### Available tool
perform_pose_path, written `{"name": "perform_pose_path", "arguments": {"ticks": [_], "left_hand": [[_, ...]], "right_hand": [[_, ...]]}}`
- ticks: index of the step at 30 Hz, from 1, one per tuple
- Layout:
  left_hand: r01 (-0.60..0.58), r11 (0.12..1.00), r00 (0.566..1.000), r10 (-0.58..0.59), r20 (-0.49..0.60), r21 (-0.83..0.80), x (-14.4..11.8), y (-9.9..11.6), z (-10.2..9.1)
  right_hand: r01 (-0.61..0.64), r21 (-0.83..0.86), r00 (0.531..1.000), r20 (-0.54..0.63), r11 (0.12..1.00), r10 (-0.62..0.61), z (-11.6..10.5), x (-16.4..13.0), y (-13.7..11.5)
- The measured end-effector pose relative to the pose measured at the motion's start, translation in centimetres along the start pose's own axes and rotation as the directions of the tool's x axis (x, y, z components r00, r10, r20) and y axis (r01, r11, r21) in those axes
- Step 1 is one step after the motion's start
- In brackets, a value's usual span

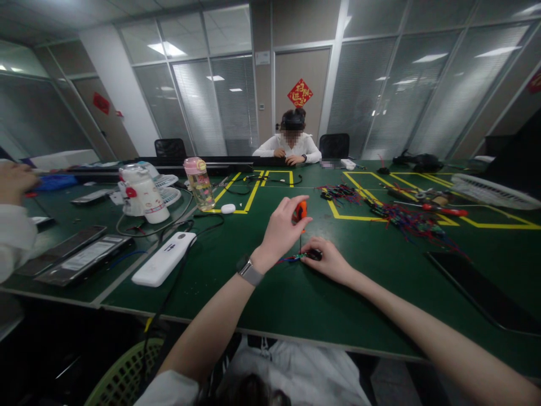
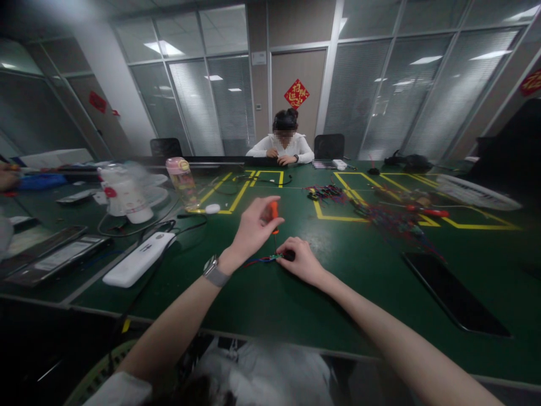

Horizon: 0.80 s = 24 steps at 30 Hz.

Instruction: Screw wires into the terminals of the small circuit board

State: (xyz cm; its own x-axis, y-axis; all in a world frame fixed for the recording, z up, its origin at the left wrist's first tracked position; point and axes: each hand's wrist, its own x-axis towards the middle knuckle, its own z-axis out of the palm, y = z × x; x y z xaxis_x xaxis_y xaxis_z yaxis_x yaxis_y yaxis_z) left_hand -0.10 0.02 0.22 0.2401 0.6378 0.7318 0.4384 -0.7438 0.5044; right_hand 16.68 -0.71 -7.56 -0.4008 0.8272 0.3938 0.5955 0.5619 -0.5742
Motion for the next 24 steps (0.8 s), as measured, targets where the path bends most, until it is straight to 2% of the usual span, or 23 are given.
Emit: {"name": "perform_pose_path", "arguments": {"ticks": [2, 4, 6, 8, 10, 12, 16, 19, 21, 24], "left_hand": [[-0.01, 0.995, 0.999, 0.013, -0.032, 0.101, -0.1, 0.4, -0.1], [-0.01, 0.997, 1.0, 0.012, -0.019, 0.081, -0.2, 0.5, 0.0], [0.012, 0.997, 0.998, -0.007, 0.056, -0.081, -0.1, 0.4, 0.1], [0.074, 0.96, 0.986, -0.029, 0.165, -0.271, 0.0, 0.1, 0.2], [0.124, 0.929, 0.974, -0.046, 0.223, -0.35, 0.1, -0.1, 0.3], [0.108, 0.951, 0.979, -0.052, 0.196, -0.29, 0.2, -0.2, 0.3], [0.001, 1.0, 0.997, 0.001, 0.078, -0.03, -0.1, 0.3, 0.3], [-0.05, 0.998, 0.995, 0.047, 0.091, 0.026, -0.4, 0.8, 0.5], [-0.044, 0.996, 0.984, 0.056, 0.169, -0.074, -0.5, 0.8, 0.5], [0.038, 0.952, 0.949, 0.061, 0.31, -0.302, -0.5, 0.6, 0.5]], "right_hand": [[0.001, 0.005, 1.0, 0.008, 1.0, -0.001, 0.0, 0.0, 0.1], [-0.002, 0.006, 1.0, 0.011, 1.0, 0.002, 0.0, 0.0, 0.2], [-0.01, 0.002, 1.0, 0.009, 1.0, 0.01, 0.0, 0.1, 0.2], [-0.016, -0.002, 1.0, 0.009, 1.0, 0.016, 0.0, 0.1, 0.2], [-0.013, -0.003, 1.0, 0.013, 1.0, 0.013, 0.0, 0.1, 0.1], [-0.005, 0.002, 1.0, 0.013, 1.0, 0.005, 0.0, 0.1, 0.1], [0.002, -0.003, 1.0, 0.0, 1.0, -0.002, 0.0, 0.1, -0.1], [0.0, -0.019, 1.0, -0.001, 1.0, 0.0, 0.0, 0.1, 0.0], [0.0, -0.024, 1.0, 0.0, 1.0, 0.0, 0.1, 0.1, 0.0], [0.005, -0.015, 1.0, -0.005, 1.0, -0.005, 0.2, 0.1, 0.2]]}}
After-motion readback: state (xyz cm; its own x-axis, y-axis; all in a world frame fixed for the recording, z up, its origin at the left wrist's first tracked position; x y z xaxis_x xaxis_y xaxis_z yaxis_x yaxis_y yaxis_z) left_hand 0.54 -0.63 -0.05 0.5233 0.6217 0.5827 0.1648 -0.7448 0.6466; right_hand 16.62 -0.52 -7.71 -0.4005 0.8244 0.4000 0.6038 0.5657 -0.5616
